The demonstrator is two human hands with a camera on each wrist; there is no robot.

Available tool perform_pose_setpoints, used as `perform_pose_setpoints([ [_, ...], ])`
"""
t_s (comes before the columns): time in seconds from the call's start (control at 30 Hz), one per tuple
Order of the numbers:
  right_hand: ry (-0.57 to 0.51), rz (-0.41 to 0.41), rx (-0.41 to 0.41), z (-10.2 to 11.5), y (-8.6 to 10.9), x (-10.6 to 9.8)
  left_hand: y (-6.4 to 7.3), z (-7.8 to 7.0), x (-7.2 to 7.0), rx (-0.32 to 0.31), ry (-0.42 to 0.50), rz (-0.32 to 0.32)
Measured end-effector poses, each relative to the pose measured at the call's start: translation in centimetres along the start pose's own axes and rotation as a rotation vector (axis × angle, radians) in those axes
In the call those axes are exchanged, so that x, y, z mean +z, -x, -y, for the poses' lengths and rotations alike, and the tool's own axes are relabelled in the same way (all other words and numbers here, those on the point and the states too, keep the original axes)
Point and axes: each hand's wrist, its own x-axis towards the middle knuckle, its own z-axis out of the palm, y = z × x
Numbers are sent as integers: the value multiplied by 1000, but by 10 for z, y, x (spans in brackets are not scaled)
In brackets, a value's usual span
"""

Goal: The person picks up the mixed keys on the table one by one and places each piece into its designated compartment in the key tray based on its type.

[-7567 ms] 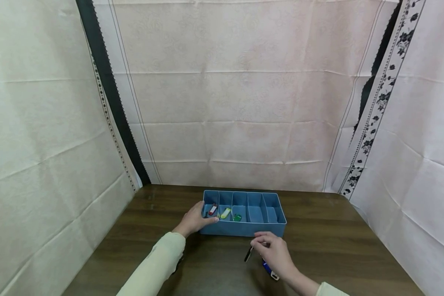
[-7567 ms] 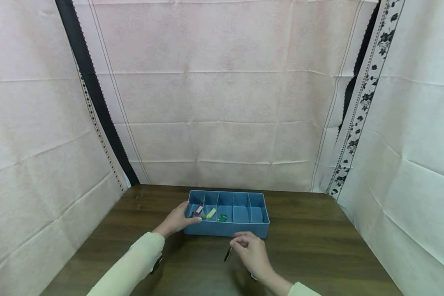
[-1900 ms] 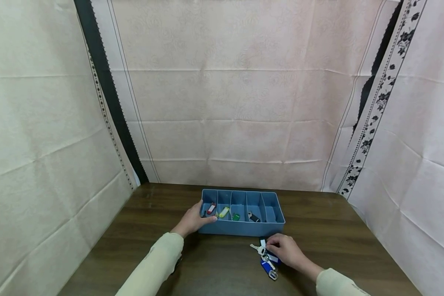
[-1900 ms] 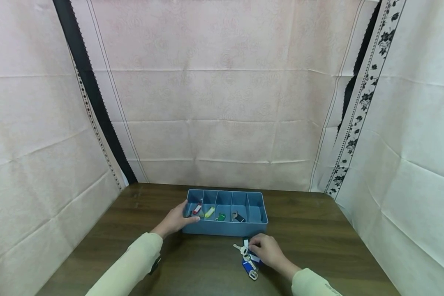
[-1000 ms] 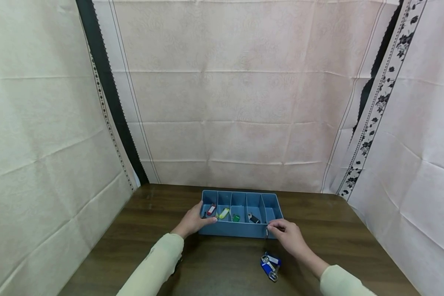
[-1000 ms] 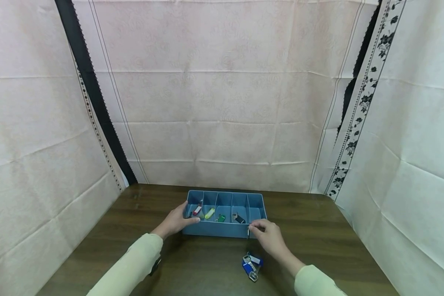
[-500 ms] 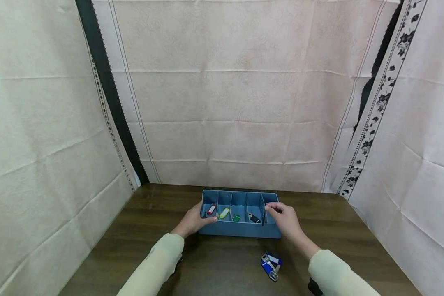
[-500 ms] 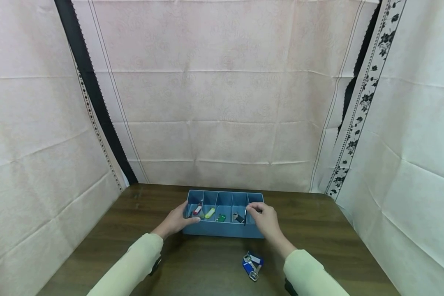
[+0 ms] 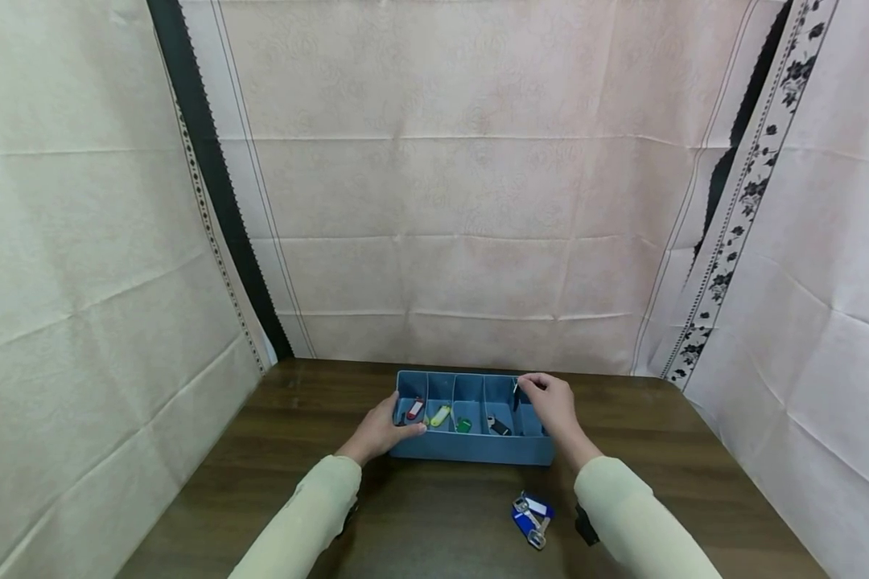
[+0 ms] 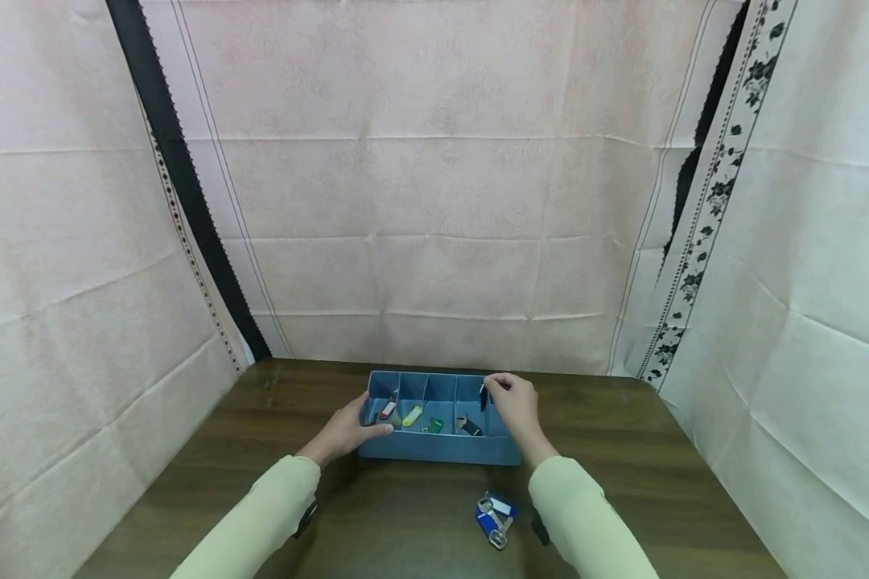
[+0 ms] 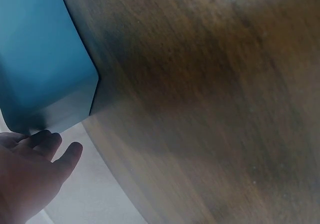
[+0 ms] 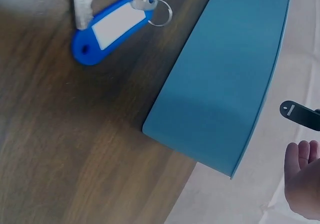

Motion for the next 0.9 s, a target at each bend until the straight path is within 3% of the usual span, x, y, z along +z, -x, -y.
perform_pose_setpoints([
  [0.47,47,-18,-13,-4,-18,7,-4,-4,6,-6,7,-5],
  [0.9,15,19,-12,-12,-13,-2,0,0,1,-15,-9,-13],
])
